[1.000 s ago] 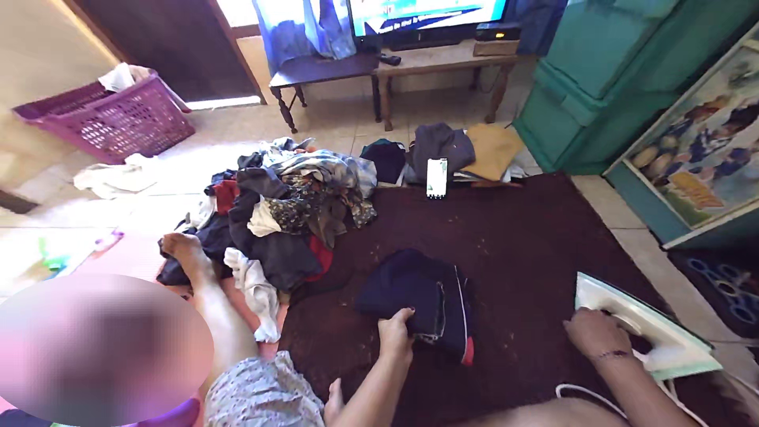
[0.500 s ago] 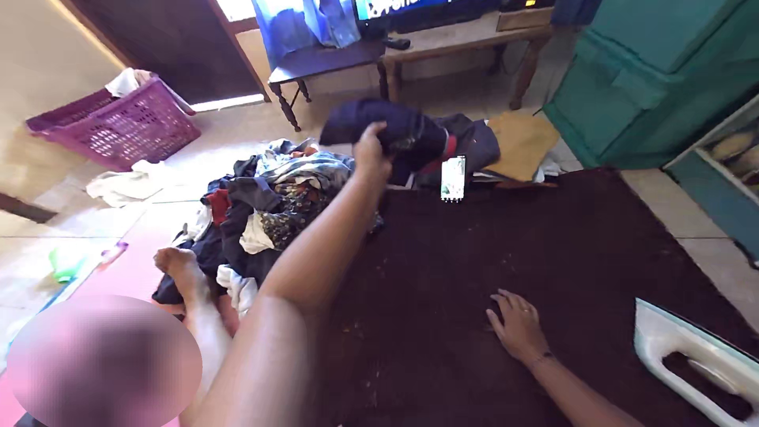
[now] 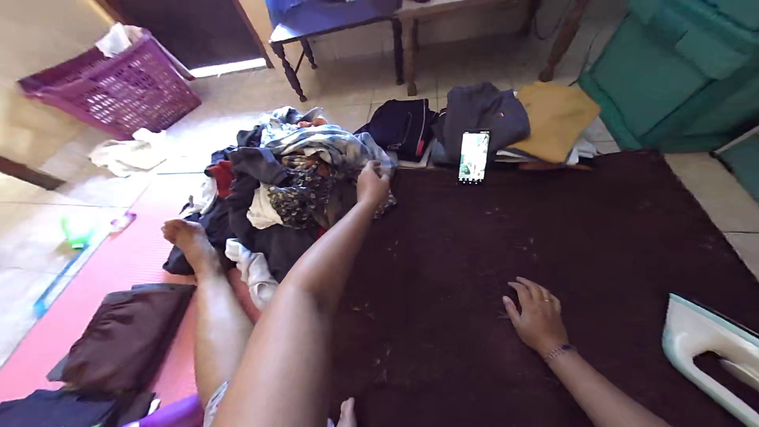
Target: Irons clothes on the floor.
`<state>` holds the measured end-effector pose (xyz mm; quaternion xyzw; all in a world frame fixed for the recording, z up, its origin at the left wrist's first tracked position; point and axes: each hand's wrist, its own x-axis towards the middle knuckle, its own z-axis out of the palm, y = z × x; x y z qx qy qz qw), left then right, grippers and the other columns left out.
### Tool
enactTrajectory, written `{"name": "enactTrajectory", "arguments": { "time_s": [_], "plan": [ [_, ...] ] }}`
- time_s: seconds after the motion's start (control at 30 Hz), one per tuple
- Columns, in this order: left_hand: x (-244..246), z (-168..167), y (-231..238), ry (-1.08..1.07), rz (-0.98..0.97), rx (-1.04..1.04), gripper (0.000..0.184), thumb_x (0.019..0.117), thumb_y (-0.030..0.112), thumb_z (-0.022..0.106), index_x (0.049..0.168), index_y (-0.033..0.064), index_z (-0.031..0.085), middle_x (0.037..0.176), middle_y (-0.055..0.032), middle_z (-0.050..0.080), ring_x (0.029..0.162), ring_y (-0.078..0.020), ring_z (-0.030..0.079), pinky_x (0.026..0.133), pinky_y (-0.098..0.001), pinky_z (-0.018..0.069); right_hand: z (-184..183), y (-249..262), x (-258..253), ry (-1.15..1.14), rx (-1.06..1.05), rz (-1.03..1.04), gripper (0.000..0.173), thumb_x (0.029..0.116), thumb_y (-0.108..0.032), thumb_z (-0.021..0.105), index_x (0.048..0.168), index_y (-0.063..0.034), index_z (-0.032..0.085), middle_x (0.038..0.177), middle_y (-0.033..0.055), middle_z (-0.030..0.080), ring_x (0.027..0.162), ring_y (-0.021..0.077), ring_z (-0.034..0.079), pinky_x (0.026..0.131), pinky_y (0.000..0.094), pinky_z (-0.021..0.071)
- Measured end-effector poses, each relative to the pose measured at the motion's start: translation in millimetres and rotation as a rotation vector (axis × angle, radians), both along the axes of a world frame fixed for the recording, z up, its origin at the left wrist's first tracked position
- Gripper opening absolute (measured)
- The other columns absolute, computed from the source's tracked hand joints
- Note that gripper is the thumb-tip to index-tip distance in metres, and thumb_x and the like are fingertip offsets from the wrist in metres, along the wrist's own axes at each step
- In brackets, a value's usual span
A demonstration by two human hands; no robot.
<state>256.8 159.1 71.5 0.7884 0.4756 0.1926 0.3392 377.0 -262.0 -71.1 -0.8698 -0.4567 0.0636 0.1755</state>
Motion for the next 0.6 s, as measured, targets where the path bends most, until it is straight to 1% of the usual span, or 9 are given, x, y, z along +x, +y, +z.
{"name": "enactTrajectory", "arguments": {
  "time_s": [0.1, 0.2, 0.23, 0.3, 0.37, 0.4, 0.43, 0.53, 0.6],
  "plan": [
    [-25, 43, 30, 0.264, -0.056, 0.434, 0.041, 0.0992, 0.015, 0.059, 0.139, 0.0048, 0.059, 0.148, -0.0219, 0.052, 0.141, -0.0415, 0.045, 0.115, -0.0594, 0.038, 1, 0, -2, -0.01, 0.015, -0.007, 0.048, 0.1024, -0.033, 0.049, 0.131, 0.0004, 0.067, 0.145, 0.0253, 0.058, 0.136, 0.0479, 0.053, 0.112, 0.0678, 0.0367],
    [-36, 73, 70, 0.519, 0.01, 0.591, 0.071, 0.0886, 0.009, 0.07, 0.155, 0.0154, 0.045, 0.167, -0.0208, 0.026, 0.155, -0.0461, 0.016, 0.119, -0.0708, 0.0196, 3, 0, 0, -0.001, 0.01, -0.017, 0.047, 0.1019, -0.032, 0.05, 0.132, -0.0004, 0.067, 0.145, 0.0241, 0.059, 0.136, 0.0466, 0.054, 0.112, 0.0672, 0.0365],
    [-39, 77, 80, 0.568, 0.04, 0.593, 0.067, 0.0877, 0.009, 0.071, 0.151, 0.0174, 0.051, 0.167, -0.019, 0.026, 0.156, -0.0465, 0.011, 0.119, -0.0745, 0.01, 4, 0, 0, 0.004, 0.004, -0.021, 0.046, 0.1018, -0.032, 0.05, 0.132, -0.001, 0.067, 0.145, 0.0234, 0.059, 0.136, 0.0462, 0.053, 0.113, 0.067, 0.0361],
    [-47, 86, 92, 0.539, 0.128, 0.565, 0.036, 0.0954, 0.015, 0.063, 0.13, 0.0154, 0.069, 0.158, -0.0098, 0.048, 0.155, -0.0413, 0.021, 0.12, -0.0746, 0.0022, 5, 0, 0, 0.014, -0.029, -0.027, 0.045, 0.103, -0.03, 0.049, 0.133, -0.0022, 0.066, 0.147, 0.0219, 0.058, 0.138, 0.0456, 0.052, 0.115, 0.0661, 0.0348],
    [-58, 114, 80, 0.284, 0.215, 0.493, 0.034, 0.1068, 0.021, 0.046, 0.132, 0.01, 0.066, 0.137, -0.0158, 0.064, 0.142, -0.0369, 0.047, 0.121, -0.0656, 0.0193, 6, -1, 0, 0.005, -0.034, -0.023, 0.044, 0.1031, -0.03, 0.05, 0.133, -0.0019, 0.067, 0.147, 0.0218, 0.058, 0.138, 0.0452, 0.052, 0.114, 0.0657, 0.0353],
    [-68, 133, 66, 0.102, 0.211, 0.515, 0.036, 0.1083, 0.02, 0.042, 0.132, 0.0049, 0.064, 0.125, -0.0224, 0.068, 0.127, -0.0386, 0.06, 0.112, -0.0609, 0.0381, 6, -1, 0, 0.01, -0.04, -0.02, 0.043, 0.1035, -0.029, 0.051, 0.134, -0.0021, 0.066, 0.147, 0.0215, 0.058, 0.139, 0.0445, 0.052, 0.115, 0.0652, 0.0348],
    [-80, 153, 45, -0.097, 0.168, 0.574, 0.036, 0.1088, 0.018, 0.041, 0.131, -0.0006, 0.062, 0.115, -0.0255, 0.07, 0.113, -0.0374, 0.067, 0.103, -0.0553, 0.0484, 7, -1, -1, 0.006, -0.043, -0.018, 0.043, 0.1034, -0.029, 0.051, 0.134, -0.0024, 0.066, 0.147, 0.0213, 0.058, 0.139, 0.044, 0.052, 0.115, 0.0649, 0.035],
    [-141, 204, -76, -0.468, -0.125, 0.785, 0.029, 0.1065, 0.011, 0.044, 0.117, -0.0103, 0.061, 0.101, -0.0193, 0.069, 0.093, -0.019, 0.068, 0.086, -0.0372, 0.0561, 13, 2, -2, 0.046, -0.117, -0.025, 0.043, 0.1056, -0.03, 0.051, 0.139, -0.0044, 0.063, 0.152, 0.0192, 0.054, 0.143, 0.0408, 0.047, 0.119, 0.0623, 0.0313],
    [-197, 202, -185, -0.551, -0.324, 0.789, 0.022, 0.1053, 0.016, 0.048, 0.108, -0.0012, 0.061, 0.094, -0.0058, 0.065, 0.087, -0.004, 0.064, 0.079, -0.0241, 0.0556, 19, 2, -2, 0.077, -0.182, -0.041, 0.045, 0.1074, -0.03, 0.049, 0.143, -0.005, 0.059, 0.156, 0.0179, 0.05, 0.147, 0.0383, 0.044, 0.122, 0.0598, 0.0274]
  ]
}}
